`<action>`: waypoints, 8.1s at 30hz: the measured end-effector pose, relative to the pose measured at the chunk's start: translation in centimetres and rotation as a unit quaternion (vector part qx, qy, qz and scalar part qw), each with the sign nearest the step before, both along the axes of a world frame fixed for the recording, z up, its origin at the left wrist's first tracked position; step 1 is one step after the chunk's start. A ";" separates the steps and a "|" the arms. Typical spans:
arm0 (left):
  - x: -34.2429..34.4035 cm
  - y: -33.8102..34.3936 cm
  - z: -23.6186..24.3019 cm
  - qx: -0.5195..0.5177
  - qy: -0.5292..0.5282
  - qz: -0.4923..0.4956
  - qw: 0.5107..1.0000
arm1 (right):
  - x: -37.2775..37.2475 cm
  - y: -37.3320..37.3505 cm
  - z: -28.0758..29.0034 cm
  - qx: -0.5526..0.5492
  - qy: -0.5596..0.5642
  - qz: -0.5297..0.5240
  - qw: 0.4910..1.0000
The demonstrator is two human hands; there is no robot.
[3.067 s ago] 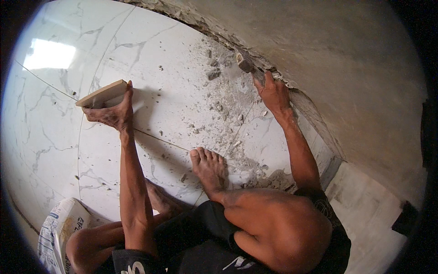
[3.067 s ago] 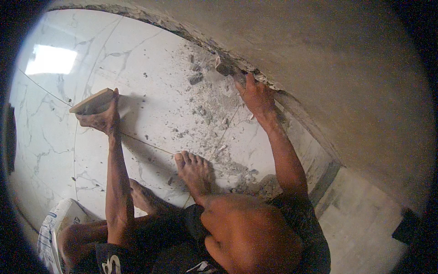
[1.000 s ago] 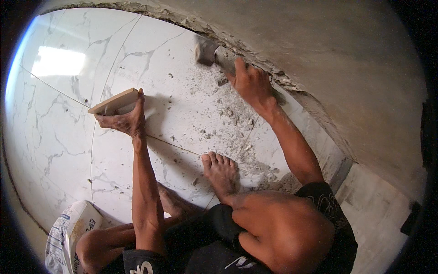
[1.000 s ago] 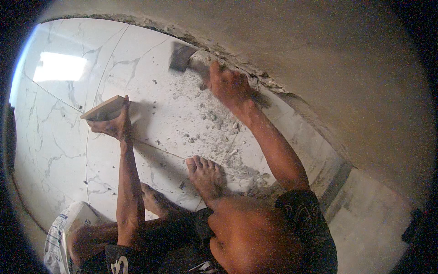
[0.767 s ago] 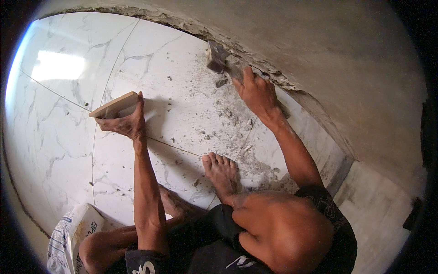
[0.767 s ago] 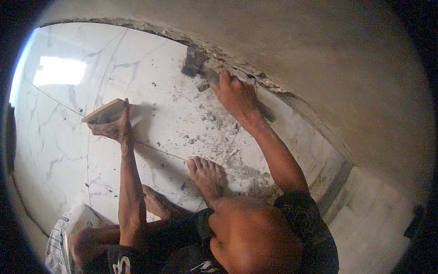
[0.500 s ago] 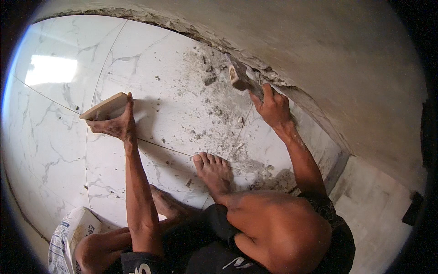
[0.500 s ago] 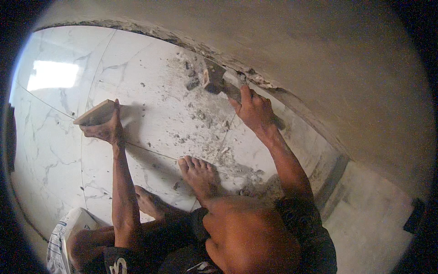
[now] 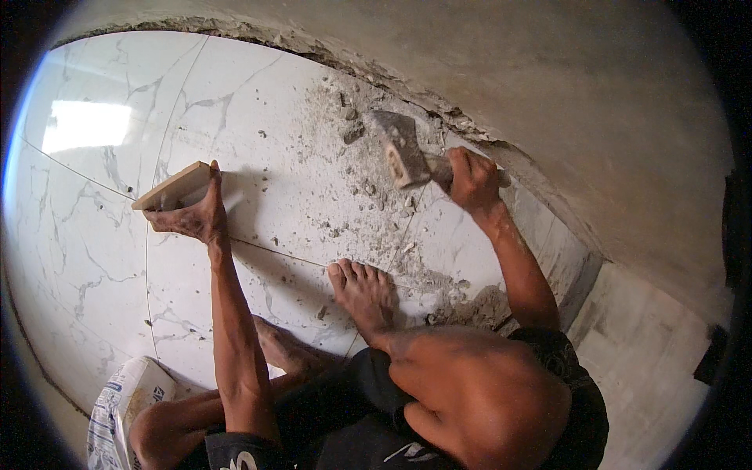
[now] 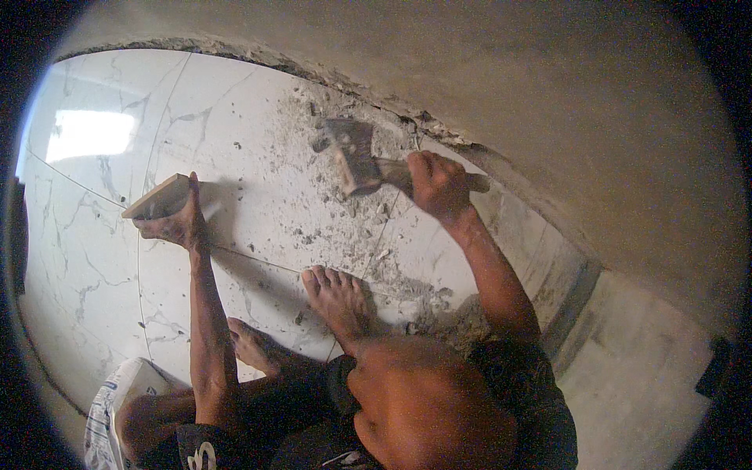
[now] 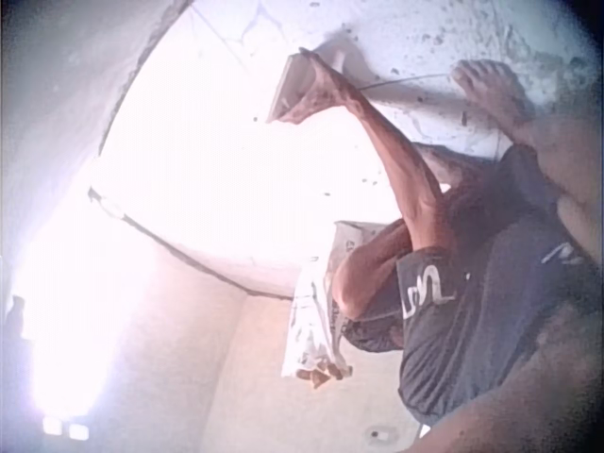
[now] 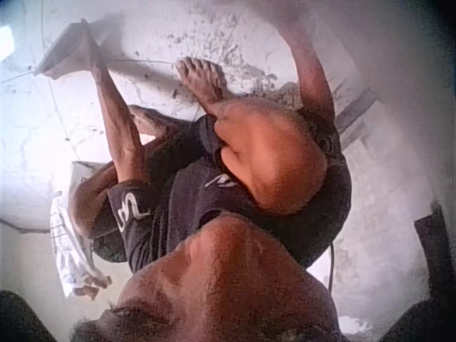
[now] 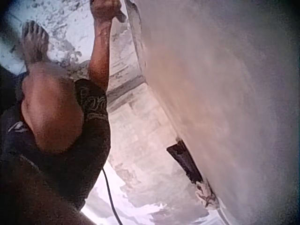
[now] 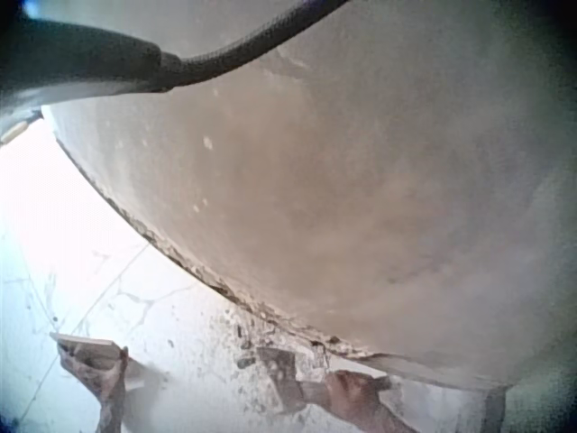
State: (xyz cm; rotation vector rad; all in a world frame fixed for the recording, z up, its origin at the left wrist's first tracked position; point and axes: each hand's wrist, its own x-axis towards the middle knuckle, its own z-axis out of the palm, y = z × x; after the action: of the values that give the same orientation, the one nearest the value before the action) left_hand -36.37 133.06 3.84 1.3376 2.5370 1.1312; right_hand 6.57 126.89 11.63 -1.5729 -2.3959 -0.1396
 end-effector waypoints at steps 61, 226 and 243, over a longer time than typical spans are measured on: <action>-0.5 -0.1 -0.7 0.016 -0.015 -0.012 1.000 | -8.2 5.7 4.1 -0.091 -0.132 -0.059 0.985; -0.3 -0.2 -0.1 0.033 -0.021 -0.002 0.999 | -11.2 5.2 3.0 -0.010 -0.028 0.038 0.999; -0.3 0.0 -0.4 0.007 0.026 0.006 1.000 | -10.3 10.0 2.2 -0.076 -0.076 -0.112 0.988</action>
State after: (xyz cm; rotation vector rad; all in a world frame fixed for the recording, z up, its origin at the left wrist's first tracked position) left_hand -36.70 133.03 3.46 1.3735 2.5816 1.1337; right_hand -3.70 136.92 13.85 -1.9674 -2.3829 -0.1283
